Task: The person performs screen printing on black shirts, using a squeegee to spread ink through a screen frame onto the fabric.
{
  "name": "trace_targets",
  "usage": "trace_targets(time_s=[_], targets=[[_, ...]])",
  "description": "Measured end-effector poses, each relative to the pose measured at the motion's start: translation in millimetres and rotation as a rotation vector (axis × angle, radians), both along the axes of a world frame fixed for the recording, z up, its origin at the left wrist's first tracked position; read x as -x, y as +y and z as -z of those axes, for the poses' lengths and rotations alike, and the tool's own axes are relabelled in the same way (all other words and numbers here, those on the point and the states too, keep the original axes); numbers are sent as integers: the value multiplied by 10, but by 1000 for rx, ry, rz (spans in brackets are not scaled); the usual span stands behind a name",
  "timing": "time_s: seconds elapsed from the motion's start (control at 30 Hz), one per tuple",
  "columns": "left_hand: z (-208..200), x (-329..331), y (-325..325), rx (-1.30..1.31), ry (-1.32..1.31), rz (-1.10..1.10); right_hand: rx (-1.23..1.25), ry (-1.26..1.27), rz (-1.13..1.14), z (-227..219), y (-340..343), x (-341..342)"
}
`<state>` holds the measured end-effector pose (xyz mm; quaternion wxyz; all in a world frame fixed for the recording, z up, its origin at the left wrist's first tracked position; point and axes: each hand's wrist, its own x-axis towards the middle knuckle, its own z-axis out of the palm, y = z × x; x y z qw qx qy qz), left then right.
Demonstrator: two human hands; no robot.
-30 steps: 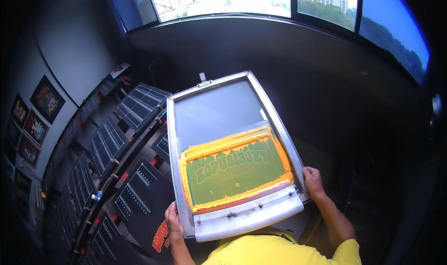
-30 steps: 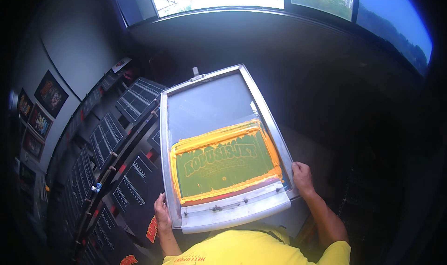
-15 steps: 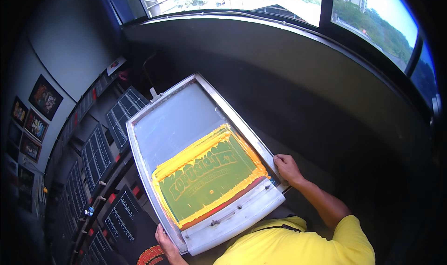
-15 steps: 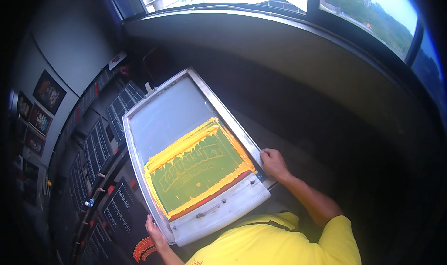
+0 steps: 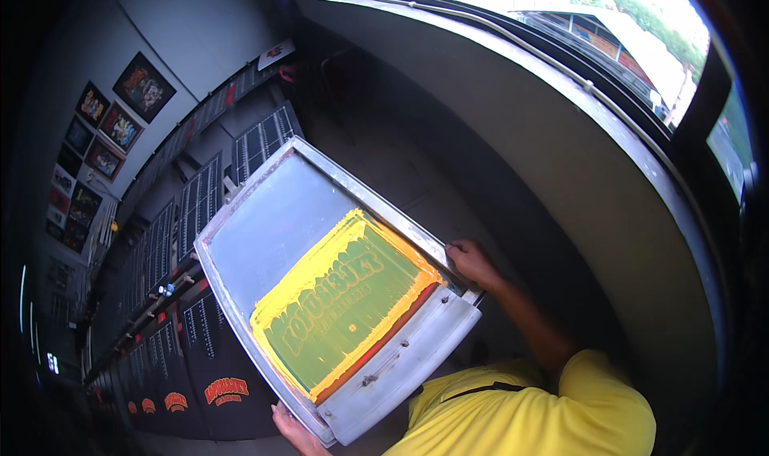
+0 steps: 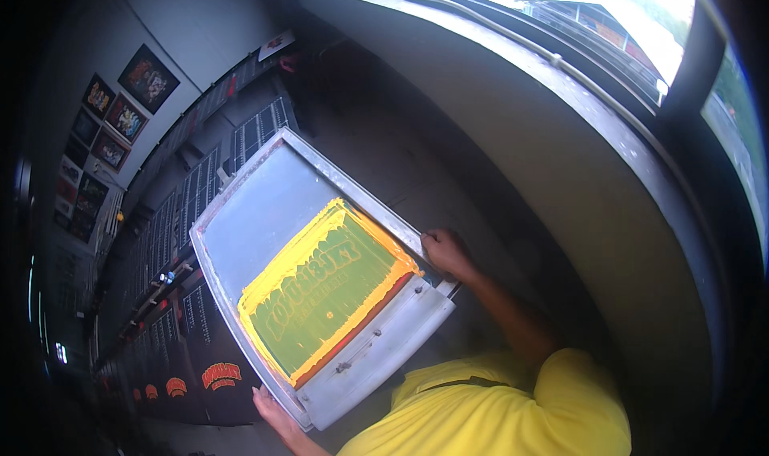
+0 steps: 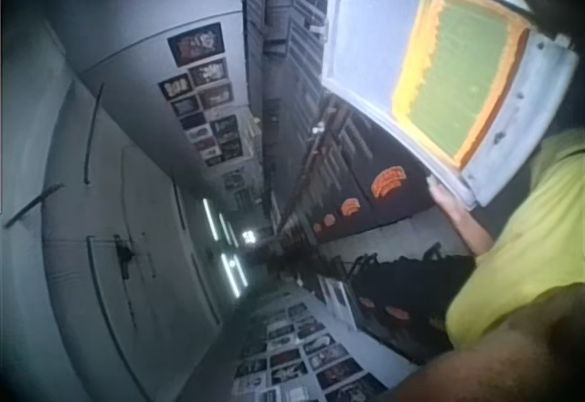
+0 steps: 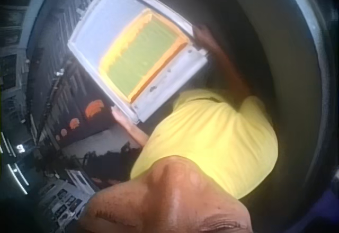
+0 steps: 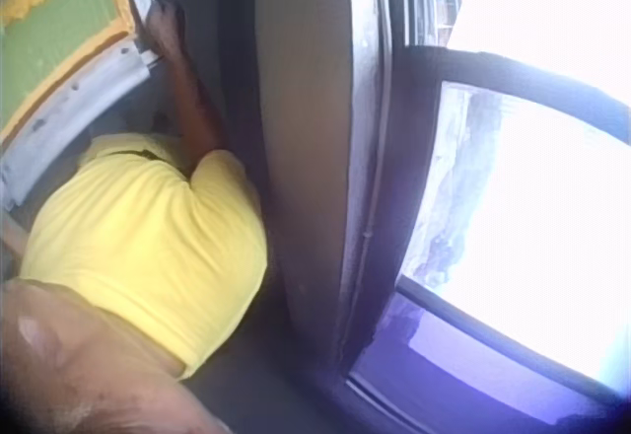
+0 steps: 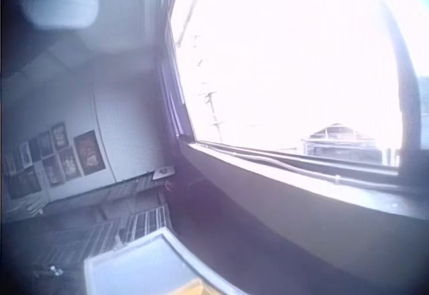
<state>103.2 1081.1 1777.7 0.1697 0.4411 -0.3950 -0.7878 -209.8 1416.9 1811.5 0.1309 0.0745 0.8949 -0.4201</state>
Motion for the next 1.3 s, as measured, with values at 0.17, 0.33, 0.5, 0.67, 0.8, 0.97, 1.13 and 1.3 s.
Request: trace_targets(time_s=[0.17, 0.33, 0.5, 0.67, 0.8, 0.97, 1.13, 1.3], targets=[[1050, -734, 257, 41, -31, -171, 69, -143, -217, 1419, -330, -132], [1847, -431, 344, -28, 119, -372, 35, -81, -398, 2013, -863, 661], [2163, -924, 817, 31, -97, -555, 57, -241, -555, 2384, -974, 469], [2382, -765, 716, 60, -136, -613, 5, -220, -561, 2739, -1226, 588], [2771, -668, 670, 98, -146, -619, 28, -239, -588, 3104, -1360, 601], [3128, -778, 707, 141, -164, -672, 50, -239, -628, 3496, -1449, 588], [3671, -741, 626, 192, -170, -704, 63, -190, -694, 4290, -1691, 607], [3984, -544, 595, 212, -201, -774, 66, -232, -771, 4774, -2009, 710]])
